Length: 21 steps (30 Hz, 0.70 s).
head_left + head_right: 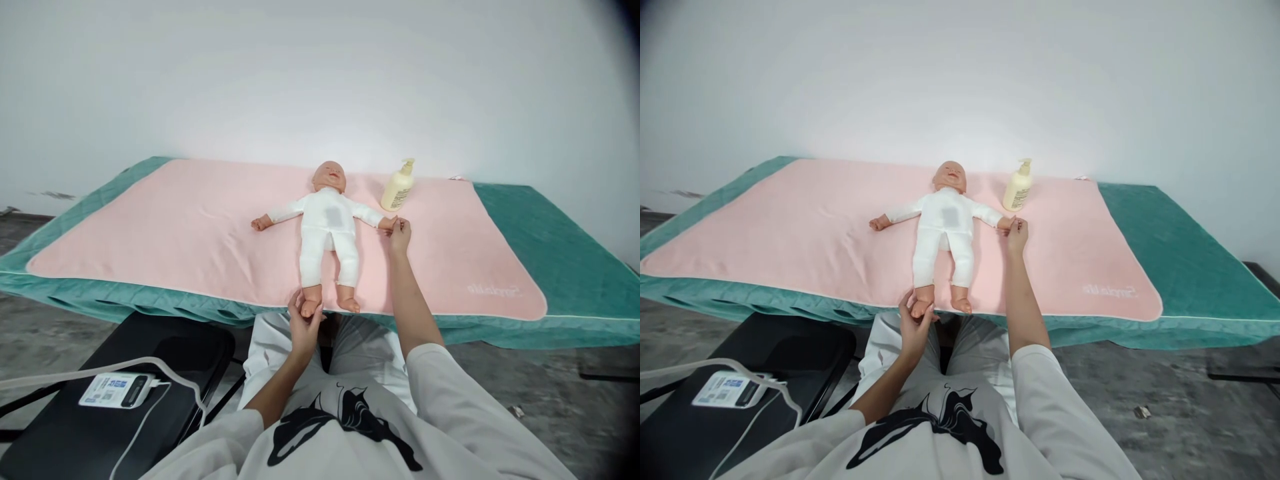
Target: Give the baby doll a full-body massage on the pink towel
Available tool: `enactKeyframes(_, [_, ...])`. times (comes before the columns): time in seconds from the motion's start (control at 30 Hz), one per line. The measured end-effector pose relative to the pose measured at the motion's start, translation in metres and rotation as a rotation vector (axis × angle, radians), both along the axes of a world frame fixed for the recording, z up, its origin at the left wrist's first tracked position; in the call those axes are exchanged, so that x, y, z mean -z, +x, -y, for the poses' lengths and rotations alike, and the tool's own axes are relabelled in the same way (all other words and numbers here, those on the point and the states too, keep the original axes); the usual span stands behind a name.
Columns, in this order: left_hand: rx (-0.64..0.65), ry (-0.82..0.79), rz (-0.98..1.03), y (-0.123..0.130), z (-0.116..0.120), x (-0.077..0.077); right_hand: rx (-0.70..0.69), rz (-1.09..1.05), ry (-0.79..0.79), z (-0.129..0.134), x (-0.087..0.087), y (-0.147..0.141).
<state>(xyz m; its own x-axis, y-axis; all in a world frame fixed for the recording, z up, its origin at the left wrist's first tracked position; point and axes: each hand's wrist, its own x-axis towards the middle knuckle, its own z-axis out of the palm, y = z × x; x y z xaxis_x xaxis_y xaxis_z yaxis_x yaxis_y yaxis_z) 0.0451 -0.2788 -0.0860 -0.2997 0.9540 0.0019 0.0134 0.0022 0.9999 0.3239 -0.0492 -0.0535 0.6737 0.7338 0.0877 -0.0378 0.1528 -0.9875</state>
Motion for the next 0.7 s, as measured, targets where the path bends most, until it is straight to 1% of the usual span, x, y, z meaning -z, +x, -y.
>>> enactKeyframes(0.17, [-0.07, 0.014, 0.085, -0.009, -0.002, 0.006, 0.01, 0.019, 0.008, 0.001, 0.0, 0.0])
enactKeyframes(0.27, [-0.107, 0.037, 0.113, -0.016, -0.002, 0.003, 0.012, 0.023, 0.033, 0.003, -0.001, -0.001])
enactKeyframes(0.37, [-0.184, 0.079, 0.098, -0.022, -0.002, -0.009, -0.013, 0.086, 0.049, 0.006, -0.002, -0.004])
enactKeyframes(0.5, [-0.3, 0.139, 0.008, -0.027, -0.002, -0.029, -0.012, 0.233, 0.102, 0.009, -0.006, -0.01])
enactKeyframes(0.6, [-0.315, 0.197, -0.021, -0.026, -0.004, -0.04, 0.022, 0.327, 0.122, 0.01, -0.009, -0.015])
enactKeyframes(0.7, [-0.322, 0.265, -0.04, -0.023, -0.007, -0.045, 0.038, 0.414, 0.181, 0.008, -0.016, -0.023])
